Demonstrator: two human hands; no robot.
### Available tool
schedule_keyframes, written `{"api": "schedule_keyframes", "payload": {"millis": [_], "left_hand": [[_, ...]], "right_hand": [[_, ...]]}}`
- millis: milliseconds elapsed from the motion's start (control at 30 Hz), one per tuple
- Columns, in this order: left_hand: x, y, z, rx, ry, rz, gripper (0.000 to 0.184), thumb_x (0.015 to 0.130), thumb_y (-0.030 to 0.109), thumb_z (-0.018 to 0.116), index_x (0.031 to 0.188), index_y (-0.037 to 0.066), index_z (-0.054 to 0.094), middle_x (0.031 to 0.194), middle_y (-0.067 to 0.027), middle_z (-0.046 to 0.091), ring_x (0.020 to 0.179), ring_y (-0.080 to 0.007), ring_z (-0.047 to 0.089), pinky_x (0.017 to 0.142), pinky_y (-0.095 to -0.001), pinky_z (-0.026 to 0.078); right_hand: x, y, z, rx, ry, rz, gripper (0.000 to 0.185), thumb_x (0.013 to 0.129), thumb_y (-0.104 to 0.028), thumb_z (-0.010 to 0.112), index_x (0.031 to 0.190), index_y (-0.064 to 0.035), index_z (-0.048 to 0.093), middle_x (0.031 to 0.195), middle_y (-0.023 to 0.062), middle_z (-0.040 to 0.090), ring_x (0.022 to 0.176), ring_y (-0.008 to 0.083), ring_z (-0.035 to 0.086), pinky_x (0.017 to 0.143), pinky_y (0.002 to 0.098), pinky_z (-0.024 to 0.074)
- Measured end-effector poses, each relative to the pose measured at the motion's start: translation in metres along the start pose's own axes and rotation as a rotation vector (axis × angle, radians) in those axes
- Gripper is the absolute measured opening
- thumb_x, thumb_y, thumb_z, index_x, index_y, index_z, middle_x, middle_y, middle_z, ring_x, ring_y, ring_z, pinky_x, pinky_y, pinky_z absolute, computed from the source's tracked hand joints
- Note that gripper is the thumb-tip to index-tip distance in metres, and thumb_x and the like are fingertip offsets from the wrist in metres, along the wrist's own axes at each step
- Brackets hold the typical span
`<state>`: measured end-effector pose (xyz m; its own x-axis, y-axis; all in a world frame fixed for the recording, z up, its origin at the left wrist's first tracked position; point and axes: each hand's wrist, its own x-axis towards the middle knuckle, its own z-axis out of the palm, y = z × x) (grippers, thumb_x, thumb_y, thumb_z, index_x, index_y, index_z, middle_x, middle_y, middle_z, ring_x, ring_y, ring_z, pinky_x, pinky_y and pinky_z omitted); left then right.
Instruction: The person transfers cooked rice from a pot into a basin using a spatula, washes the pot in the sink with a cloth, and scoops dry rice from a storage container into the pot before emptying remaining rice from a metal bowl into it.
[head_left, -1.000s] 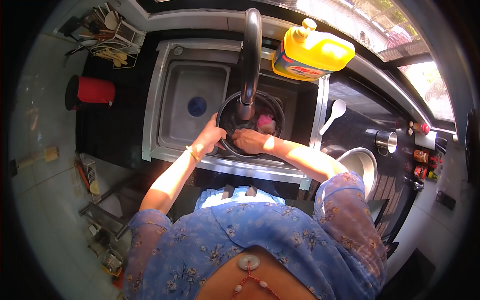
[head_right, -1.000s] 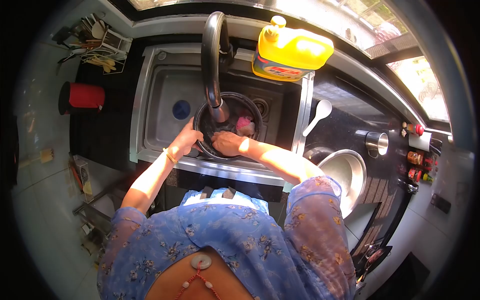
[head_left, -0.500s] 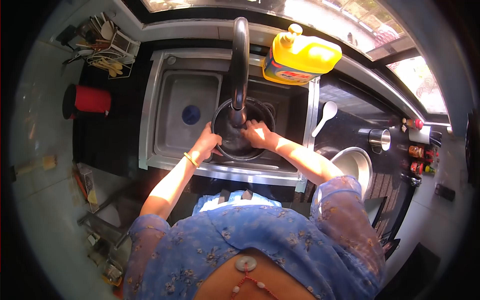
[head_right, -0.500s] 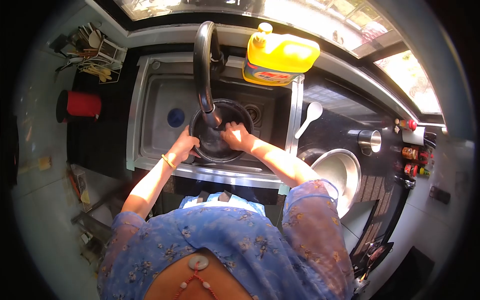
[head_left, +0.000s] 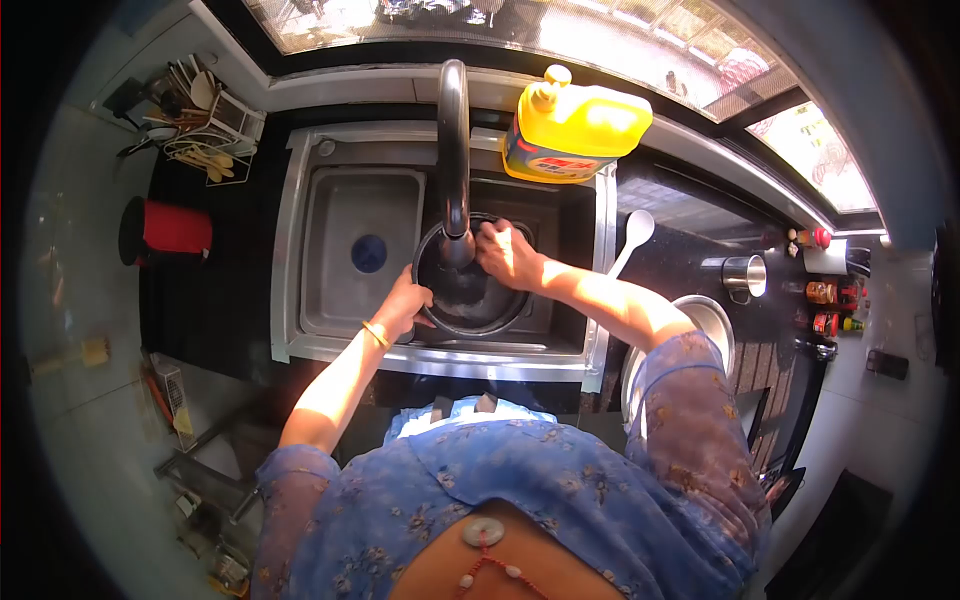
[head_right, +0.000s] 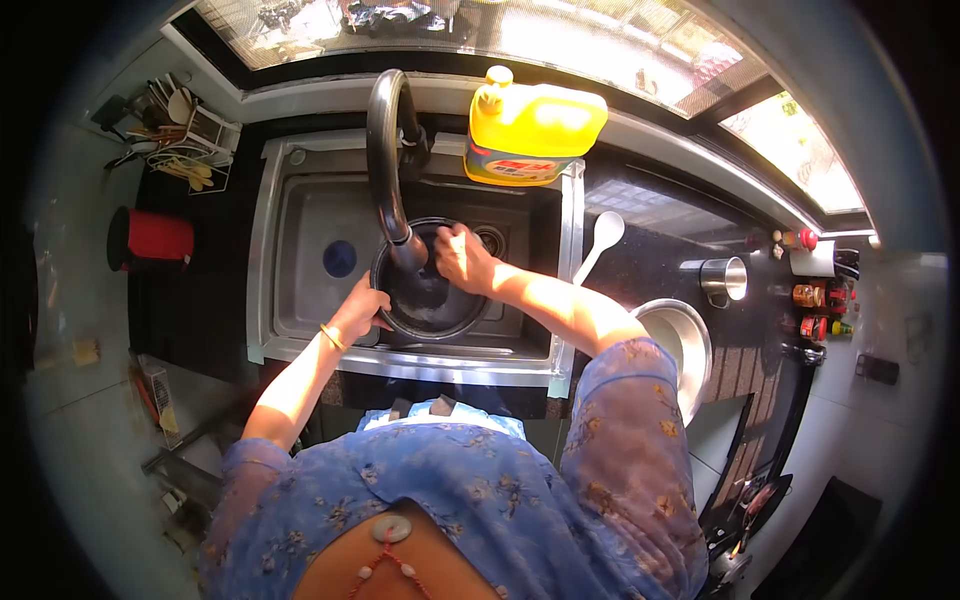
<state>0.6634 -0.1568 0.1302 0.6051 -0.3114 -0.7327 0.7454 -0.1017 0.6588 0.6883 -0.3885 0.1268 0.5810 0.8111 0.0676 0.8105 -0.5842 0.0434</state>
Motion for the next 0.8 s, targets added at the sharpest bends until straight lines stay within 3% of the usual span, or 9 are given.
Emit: {"api": "schedule_keyframes", "payload": {"millis": [100,233,300,333,400,467,567,667,800], "left_hand": [[0.008,-0.015,0.007,-0.126,0.059,0.006,0.059,0.065,-0.009,0.047,0.122,0.003,0.038,0.095,-0.0148,0.056,0.064,-0.0293,0.064,0.044,-0.0428,0.056],[0.021,-0.045,0.025,-0.283,0.016,-0.047,0.057,0.066,-0.008,0.046,0.121,0.004,0.036,0.094,-0.0177,0.054,0.074,-0.0329,0.064,0.046,-0.0478,0.057],[0.018,-0.051,0.041,-0.345,0.09,-0.044,0.058,0.067,-0.008,0.047,0.122,0.005,0.036,0.095,-0.0163,0.054,0.08,-0.0344,0.063,0.049,-0.0485,0.057],[0.006,-0.041,0.047,-0.334,0.047,-0.067,0.051,0.069,-0.011,0.045,0.118,0.004,0.041,0.103,-0.0155,0.053,0.087,-0.0339,0.062,0.058,-0.0499,0.059],[0.002,-0.045,0.05,-0.349,0.037,-0.061,0.052,0.069,-0.011,0.044,0.119,0.004,0.041,0.103,-0.0144,0.053,0.087,-0.0333,0.062,0.06,-0.0501,0.059],[-0.004,-0.039,0.052,-0.391,0.048,-0.056,0.054,0.069,-0.012,0.044,0.12,0.006,0.042,0.104,-0.0123,0.055,0.088,-0.0301,0.062,0.065,-0.0493,0.058],[0.001,-0.05,0.04,-0.461,0.033,-0.032,0.054,0.07,-0.009,0.043,0.121,0.007,0.041,0.104,-0.0141,0.055,0.088,-0.0319,0.063,0.059,-0.0474,0.059],[-0.002,-0.043,0.045,-0.404,0.029,-0.03,0.058,0.071,-0.01,0.044,0.125,0.008,0.035,0.108,-0.0142,0.053,0.089,-0.0317,0.063,0.061,-0.0454,0.059],[-0.005,-0.036,0.06,-0.372,0.01,-0.006,0.062,0.072,-0.01,0.045,0.127,0.011,0.028,0.109,-0.0142,0.052,0.085,-0.0303,0.063,0.061,-0.0442,0.059]], "right_hand": [[-0.028,-0.023,0.023,0.199,-0.119,0.314,0.013,0.069,-0.018,0.058,0.065,-0.0064,0.063,0.073,0.0143,0.058,0.079,0.0328,0.053,0.055,0.0429,0.0407],[-0.022,-0.066,0.03,0.706,-0.622,0.756,0.025,0.072,-0.028,0.057,0.079,-0.0066,0.068,0.088,0.0197,0.066,0.083,0.0338,0.064,0.07,0.0421,0.0511],[-0.01,-0.078,0.057,1.014,-0.631,0.946,0.033,0.076,-0.032,0.057,0.093,-0.0047,0.065,0.081,0.0149,0.067,0.075,0.0298,0.065,0.067,0.0389,0.0514],[-0.013,-0.086,0.112,1.171,-0.264,0.822,0.029,0.079,-0.03,0.057,0.091,-0.0045,0.065,0.077,0.0124,0.066,0.071,0.027,0.065,0.062,0.0369,0.0508],[-0.002,-0.088,0.136,1.298,0.116,0.673,0.025,0.082,-0.027,0.056,0.089,-0.0044,0.064,0.072,0.0098,0.065,0.067,0.0242,0.064,0.058,0.0349,0.0502],[0.033,-0.065,0.047,2.297,0.225,1.442,0.019,0.086,-0.022,0.053,0.086,-0.0059,0.063,0.072,0.0061,0.063,0.064,0.0177,0.061,0.05,0.0295,0.0466],[0.031,-0.048,0.046,2.057,0.669,1.513,0.026,0.086,-0.024,0.044,0.079,-0.0048,0.06,0.065,0.0084,0.06,0.05,0.0174,0.056,0.042,0.0271,0.0439],[0.045,-0.024,0.04,2.229,1.052,1.939,0.02,0.086,-0.025,0.05,0.085,-0.0074,0.06,0.075,0.0069,0.062,0.062,0.0193,0.059,0.047,0.0292,0.0458],[0.067,-0.035,0.063,2.204,0.969,1.722,0.024,0.085,-0.029,0.054,0.09,-0.0055,0.056,0.085,0.0071,0.06,0.069,0.0194,0.058,0.05,0.0353,0.0457]]}}
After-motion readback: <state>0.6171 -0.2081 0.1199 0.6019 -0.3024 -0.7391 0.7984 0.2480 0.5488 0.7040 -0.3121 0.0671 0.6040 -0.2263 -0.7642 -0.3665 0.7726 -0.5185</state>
